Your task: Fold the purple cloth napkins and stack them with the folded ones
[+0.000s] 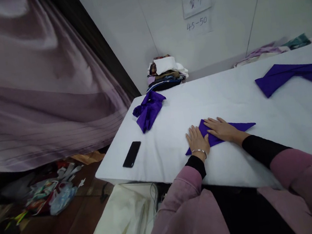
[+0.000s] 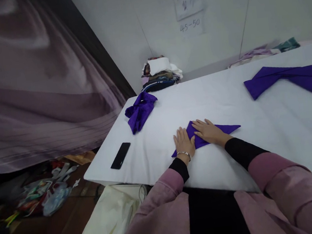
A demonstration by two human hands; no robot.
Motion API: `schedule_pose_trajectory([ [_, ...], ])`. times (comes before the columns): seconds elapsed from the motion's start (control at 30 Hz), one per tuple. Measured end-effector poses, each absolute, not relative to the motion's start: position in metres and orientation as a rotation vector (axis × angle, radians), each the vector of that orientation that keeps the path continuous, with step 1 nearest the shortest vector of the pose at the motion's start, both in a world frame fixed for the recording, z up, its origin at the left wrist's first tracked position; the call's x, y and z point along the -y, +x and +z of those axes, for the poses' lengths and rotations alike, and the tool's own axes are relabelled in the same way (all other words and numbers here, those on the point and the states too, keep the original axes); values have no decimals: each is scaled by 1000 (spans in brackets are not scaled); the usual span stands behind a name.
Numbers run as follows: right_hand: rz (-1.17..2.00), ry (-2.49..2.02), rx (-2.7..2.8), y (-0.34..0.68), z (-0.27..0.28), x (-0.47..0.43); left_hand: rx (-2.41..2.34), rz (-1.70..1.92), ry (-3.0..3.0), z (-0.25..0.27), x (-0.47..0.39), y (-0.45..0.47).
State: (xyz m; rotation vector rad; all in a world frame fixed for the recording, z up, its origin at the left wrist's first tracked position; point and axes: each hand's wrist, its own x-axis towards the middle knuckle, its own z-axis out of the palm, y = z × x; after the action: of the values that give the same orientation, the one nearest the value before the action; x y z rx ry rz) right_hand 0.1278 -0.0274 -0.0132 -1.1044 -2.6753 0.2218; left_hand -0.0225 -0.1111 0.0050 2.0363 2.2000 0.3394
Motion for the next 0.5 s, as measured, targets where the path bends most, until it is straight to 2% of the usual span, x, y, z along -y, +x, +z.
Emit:
schedule_pose_trajectory([
  [0.27,248,-1092,2664,127,-10,28,-2390,262,1923,8,147,-88],
  [0.37,254,-1093,2656,128,-12,28,-2426,389,1838,10,166,-121],
  [0.5,243,-1088,2662,129,-16,25,-2245,647,1858,12,189,-139],
])
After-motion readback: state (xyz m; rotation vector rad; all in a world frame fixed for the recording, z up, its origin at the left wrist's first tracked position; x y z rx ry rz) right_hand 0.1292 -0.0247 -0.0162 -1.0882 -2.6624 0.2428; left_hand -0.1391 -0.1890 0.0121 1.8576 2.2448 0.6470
